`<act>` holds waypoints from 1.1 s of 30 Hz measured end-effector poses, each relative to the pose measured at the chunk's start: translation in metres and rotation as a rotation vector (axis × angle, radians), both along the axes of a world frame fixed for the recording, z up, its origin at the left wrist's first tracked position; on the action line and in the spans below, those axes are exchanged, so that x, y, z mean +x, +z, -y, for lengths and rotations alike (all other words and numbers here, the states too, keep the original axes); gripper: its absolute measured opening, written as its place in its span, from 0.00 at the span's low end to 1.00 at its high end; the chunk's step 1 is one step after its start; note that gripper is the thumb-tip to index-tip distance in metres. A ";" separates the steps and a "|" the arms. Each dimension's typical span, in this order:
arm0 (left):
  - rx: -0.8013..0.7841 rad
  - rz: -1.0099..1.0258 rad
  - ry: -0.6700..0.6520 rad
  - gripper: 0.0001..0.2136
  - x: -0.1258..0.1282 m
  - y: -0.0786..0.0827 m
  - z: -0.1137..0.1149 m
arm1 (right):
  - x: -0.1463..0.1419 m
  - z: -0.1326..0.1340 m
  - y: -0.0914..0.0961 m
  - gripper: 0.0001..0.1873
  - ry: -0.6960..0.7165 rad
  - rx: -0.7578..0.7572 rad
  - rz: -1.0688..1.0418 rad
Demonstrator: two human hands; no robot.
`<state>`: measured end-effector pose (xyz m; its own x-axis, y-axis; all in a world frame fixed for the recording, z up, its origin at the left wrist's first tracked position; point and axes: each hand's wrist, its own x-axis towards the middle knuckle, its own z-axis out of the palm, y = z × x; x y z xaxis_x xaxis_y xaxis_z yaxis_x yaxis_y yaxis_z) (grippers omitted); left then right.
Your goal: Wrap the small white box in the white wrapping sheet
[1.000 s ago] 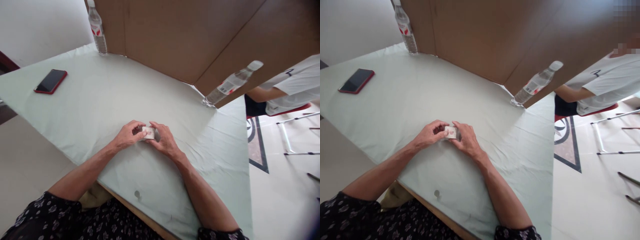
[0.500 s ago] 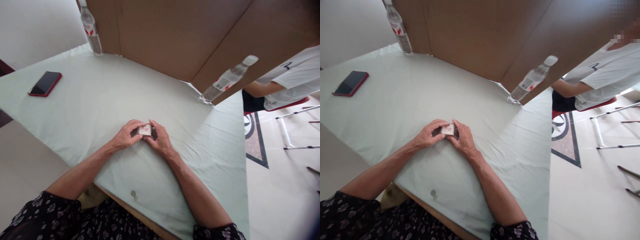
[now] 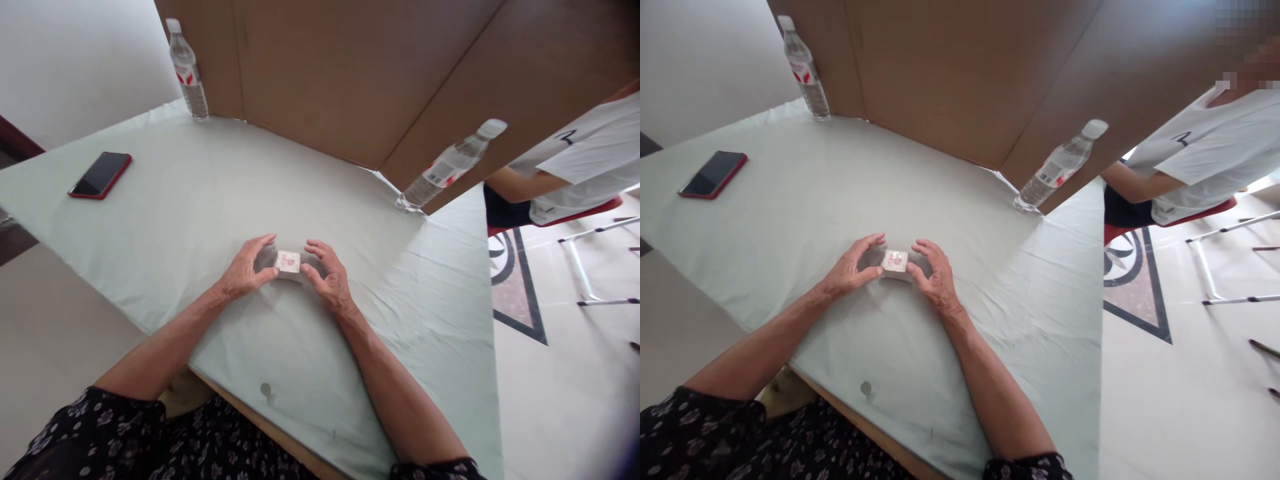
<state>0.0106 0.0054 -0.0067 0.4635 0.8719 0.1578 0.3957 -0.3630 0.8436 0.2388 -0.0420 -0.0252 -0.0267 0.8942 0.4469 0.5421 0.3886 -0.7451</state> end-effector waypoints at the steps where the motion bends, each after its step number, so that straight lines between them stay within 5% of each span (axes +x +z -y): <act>1: 0.001 -0.037 -0.003 0.35 0.001 0.001 0.000 | 0.001 0.000 0.001 0.16 0.002 0.012 -0.012; 16: 0.078 -0.125 -0.053 0.33 0.014 -0.005 0.004 | -0.003 -0.031 0.033 0.09 0.128 0.281 0.575; 25: 0.063 0.081 -0.110 0.39 0.015 -0.003 0.007 | -0.014 -0.032 0.040 0.12 0.023 0.060 0.288; 33: -0.246 0.326 -0.165 0.43 0.013 -0.009 0.008 | -0.016 -0.037 0.070 0.10 -0.021 -0.021 0.044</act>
<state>0.0236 -0.0025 -0.0157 0.5599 0.8204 0.1157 0.0478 -0.1714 0.9840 0.2227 -0.0048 0.0445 -0.0271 0.9038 0.4270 0.5820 0.3616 -0.7284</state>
